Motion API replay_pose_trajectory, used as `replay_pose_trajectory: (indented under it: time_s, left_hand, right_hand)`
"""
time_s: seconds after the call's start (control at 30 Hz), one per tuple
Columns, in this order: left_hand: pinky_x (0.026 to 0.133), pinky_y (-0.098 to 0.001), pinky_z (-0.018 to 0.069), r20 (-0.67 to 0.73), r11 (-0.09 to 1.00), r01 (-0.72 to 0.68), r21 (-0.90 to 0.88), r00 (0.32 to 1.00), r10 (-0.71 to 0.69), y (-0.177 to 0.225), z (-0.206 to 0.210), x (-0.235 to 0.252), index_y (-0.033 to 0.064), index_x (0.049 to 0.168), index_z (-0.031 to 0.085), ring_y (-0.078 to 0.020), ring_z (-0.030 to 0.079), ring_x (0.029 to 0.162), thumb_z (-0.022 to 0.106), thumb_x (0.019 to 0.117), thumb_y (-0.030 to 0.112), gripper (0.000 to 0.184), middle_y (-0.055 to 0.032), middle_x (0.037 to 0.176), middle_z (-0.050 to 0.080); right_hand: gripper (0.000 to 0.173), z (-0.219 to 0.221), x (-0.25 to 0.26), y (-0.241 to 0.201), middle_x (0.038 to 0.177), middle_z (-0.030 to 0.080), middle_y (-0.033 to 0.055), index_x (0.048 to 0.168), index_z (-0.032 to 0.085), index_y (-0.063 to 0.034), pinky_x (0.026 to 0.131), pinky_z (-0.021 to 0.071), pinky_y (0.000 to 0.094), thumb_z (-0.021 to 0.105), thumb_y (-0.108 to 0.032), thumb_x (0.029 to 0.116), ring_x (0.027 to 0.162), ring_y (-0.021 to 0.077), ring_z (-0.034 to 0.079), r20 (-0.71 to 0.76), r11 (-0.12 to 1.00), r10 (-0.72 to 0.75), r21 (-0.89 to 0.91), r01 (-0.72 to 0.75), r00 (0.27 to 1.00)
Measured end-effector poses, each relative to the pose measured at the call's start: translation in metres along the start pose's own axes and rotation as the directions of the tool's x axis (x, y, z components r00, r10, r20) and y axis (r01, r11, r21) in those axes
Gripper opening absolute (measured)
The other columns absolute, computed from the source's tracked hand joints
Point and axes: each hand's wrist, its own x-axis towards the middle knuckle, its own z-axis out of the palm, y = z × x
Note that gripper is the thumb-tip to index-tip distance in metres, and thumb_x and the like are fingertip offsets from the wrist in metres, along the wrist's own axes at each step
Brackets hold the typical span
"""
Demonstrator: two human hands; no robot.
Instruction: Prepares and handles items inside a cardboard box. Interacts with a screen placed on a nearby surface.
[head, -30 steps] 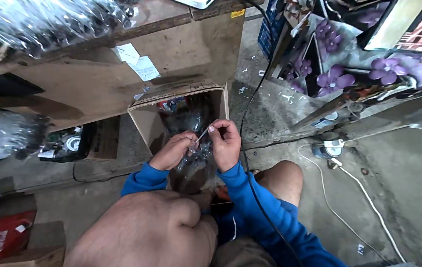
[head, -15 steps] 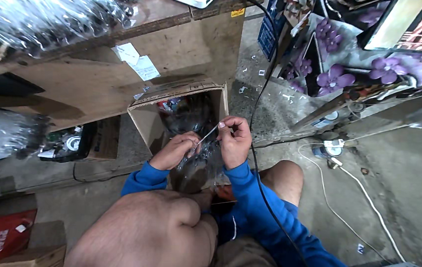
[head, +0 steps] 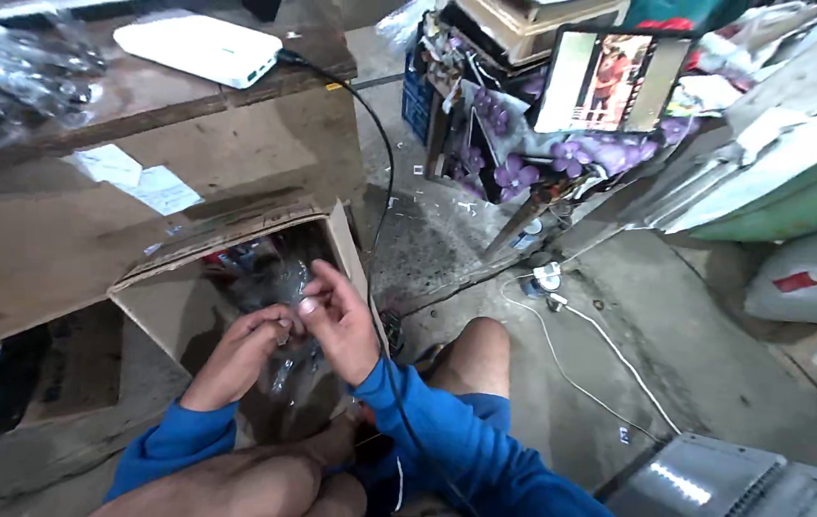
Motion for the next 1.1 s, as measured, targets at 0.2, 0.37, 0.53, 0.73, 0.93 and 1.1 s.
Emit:
replay_pose_trajectory:
  time_s: [0.2,0.37,0.53,0.73,0.93,1.1]
  left_hand:
    - [0.077,-0.03,0.0596,0.037,1.0,-0.026,0.013,0.999,0.025,-0.002,0.001,-0.004,0.015,0.097,0.076,-0.0095,0.07,0.084,0.049,0.0982,0.016,0.027,0.0012,0.094,0.074]
    - [0.07,-0.0277,0.0574,0.111,0.998,-0.054,0.014,0.992,0.052,-0.007,-0.007,-0.002,0.0154,0.085,0.075,-0.0092,0.067,0.076,0.05,0.0945,0.016,0.027,0.0017,0.086,0.071]
    - [0.068,-0.0285,0.0575,0.156,0.999,-0.047,0.017,0.987,0.044,-0.009,-0.008,-0.003,0.0152,0.083,0.074,-0.0105,0.067,0.073,0.05,0.0943,0.018,0.027,0.001,0.083,0.071]
    - [0.068,-0.0286,0.0572,0.227,0.997,-0.056,0.05,0.973,0.043,-0.008,-0.009,-0.004,0.0144,0.083,0.075,-0.0116,0.067,0.073,0.048,0.0947,0.019,0.029,-0.0002,0.082,0.071]
    - [0.073,-0.0282,0.056,0.186,0.99,0.01,0.143,0.982,-0.037,0.024,0.012,-0.008,0.0112,0.08,0.071,-0.0118,0.065,0.075,0.044,0.0908,0.013,0.029,-0.0005,0.081,0.069]
    - [0.096,-0.0425,0.0555,-0.008,0.959,0.002,0.284,1.0,0.0,0.016,-0.001,-0.007,0.0109,0.126,0.069,-0.0196,0.066,0.111,0.054,0.1002,0.014,0.03,-0.0057,0.127,0.068]
  right_hand:
    - [0.016,0.007,-0.003,0.007,0.106,0.071,0.0128,0.105,0.077,0.0017,0.083,0.0601,0.032,0.066,-0.009,0.0982,0.095,0.0173,0.068,0.029,0.994,-0.072,-0.084,0.074,0.997]
    - [0.015,0.002,-0.002,0.007,0.105,0.071,0.0141,0.103,0.076,0.0037,0.087,0.0586,0.0321,0.065,-0.006,0.0976,0.098,0.0182,0.068,-0.054,0.997,-0.074,-0.014,0.074,0.996]
    - [0.015,0.0,-0.002,0.003,0.106,0.071,0.0142,0.103,0.076,0.004,0.088,0.0586,0.0324,0.065,-0.005,0.0975,0.1,0.0186,0.067,-0.083,0.994,-0.113,-0.009,0.112,0.99]
    - [0.014,-0.002,0.0,0.003,0.104,0.07,0.0143,0.102,0.075,0.0035,0.084,0.0592,0.0332,0.064,-0.004,0.0975,0.097,0.0198,0.067,-0.176,0.988,-0.154,0.008,0.157,0.972]
    - [0.015,-0.009,0.006,-0.013,0.104,0.069,0.0092,0.107,0.075,-0.0025,0.071,0.0597,0.0304,0.064,-0.008,0.0994,0.084,0.0155,0.066,-0.178,0.985,-0.172,-0.01,0.173,0.969]
    - [0.019,-0.014,0.001,-0.03,0.111,0.067,0.0126,0.118,0.071,-0.0013,0.067,0.0646,0.0358,0.061,-0.006,0.1016,0.078,0.0194,0.069,0.006,0.989,-0.149,-0.022,0.149,0.989]
